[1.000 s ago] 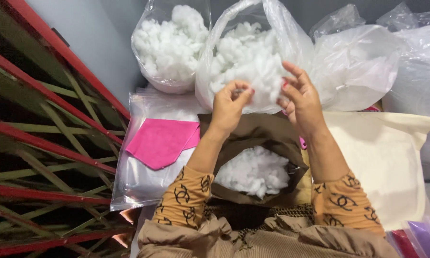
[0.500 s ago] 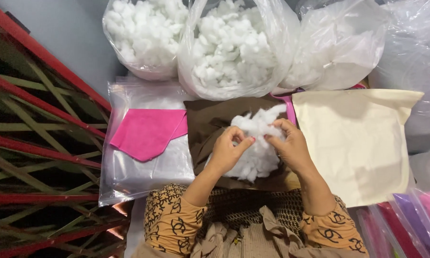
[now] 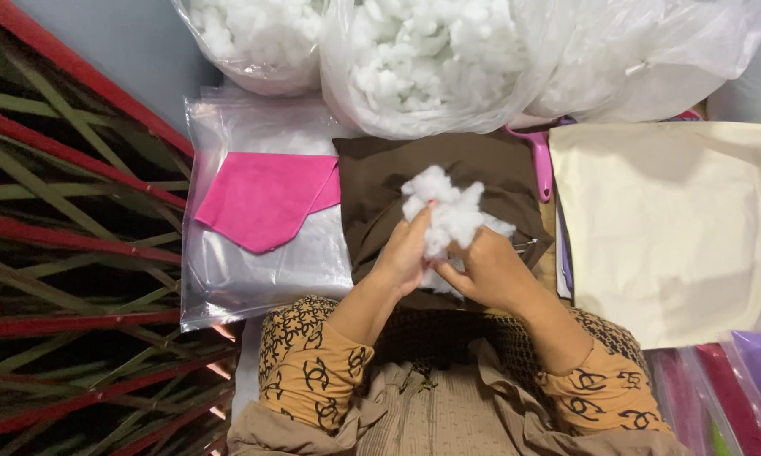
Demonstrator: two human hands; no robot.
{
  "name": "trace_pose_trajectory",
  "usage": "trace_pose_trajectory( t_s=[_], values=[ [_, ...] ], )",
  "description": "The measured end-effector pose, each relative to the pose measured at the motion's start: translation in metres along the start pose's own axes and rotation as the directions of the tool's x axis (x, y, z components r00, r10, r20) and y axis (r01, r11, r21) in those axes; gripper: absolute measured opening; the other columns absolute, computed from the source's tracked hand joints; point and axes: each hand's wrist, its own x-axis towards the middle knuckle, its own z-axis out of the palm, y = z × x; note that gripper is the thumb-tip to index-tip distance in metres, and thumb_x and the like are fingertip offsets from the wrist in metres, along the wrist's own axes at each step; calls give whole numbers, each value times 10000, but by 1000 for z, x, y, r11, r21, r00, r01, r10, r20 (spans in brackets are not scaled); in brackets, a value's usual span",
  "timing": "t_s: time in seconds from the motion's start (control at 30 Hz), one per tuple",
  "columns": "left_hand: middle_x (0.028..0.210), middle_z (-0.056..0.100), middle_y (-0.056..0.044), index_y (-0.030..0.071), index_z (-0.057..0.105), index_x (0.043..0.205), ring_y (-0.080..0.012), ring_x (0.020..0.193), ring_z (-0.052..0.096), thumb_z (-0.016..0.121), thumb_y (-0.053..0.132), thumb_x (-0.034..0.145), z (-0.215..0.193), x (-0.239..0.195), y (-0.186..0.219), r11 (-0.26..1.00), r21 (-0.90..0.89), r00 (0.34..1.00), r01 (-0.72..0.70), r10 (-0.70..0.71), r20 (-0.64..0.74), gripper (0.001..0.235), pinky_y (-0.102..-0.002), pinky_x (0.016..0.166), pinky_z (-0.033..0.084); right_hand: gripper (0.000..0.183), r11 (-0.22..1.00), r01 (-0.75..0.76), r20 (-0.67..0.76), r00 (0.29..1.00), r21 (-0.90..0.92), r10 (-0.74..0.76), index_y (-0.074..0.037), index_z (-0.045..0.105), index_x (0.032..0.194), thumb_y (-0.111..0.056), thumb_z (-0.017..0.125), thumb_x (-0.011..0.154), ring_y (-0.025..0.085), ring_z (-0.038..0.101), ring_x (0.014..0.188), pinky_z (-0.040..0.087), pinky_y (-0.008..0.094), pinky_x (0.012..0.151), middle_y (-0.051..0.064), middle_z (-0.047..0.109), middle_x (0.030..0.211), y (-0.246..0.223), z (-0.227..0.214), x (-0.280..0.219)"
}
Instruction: The person takes handfuls of white cotton-like stuffing from plastic bags and places them into a brown fabric pillowcase. They use their hands to press and distribute the stuffing evenly inside the case, occasionally lifting and turning the pillow to adjust the filling.
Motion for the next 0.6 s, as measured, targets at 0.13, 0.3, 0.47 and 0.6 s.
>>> trace_pose_trajectory(
  t_s=[0.13,0.3,0.47,0.6],
  values=[
    [861,685,-81,15,708,1126,-149,724,667,736,188,893,-11,23,-7,996,20,994,-91,92,-58,292,-278,566,566,309,991,18,-13,1000,134,-16,-35,765,901,-330,692,953,412,725,767,566,462,718,222,732,811,30,-7,-13],
    [1009,699,-122,24,673,1267,-225,895,695,737,65,792,-22,19,16,990,53,991,-132,133,-31,482,-394,748,617,177,897,-250,-236,907,364,348,-173,770,1107,-235,609,1064,153,694,851,534,318,818,49,757,903,39,-32,-13],
    [998,693,-83,64,696,1243,-213,903,675,707,40,773,-16,3,15,988,90,990,-128,122,68,471,-392,767,607,507,653,-376,-76,829,657,554,-160,523,1448,-306,649,979,279,612,1054,559,419,910,200,572,1276,21,-28,-5],
    [1091,694,-72,82,671,1308,-202,1003,644,742,63,763,-13,6,4,961,222,980,-166,135,148,550,-399,879,571,399,600,-323,-65,844,732,533,-99,701,1275,-72,760,881,140,691,843,644,278,706,74,680,1013,31,-9,-5]
  ],
)
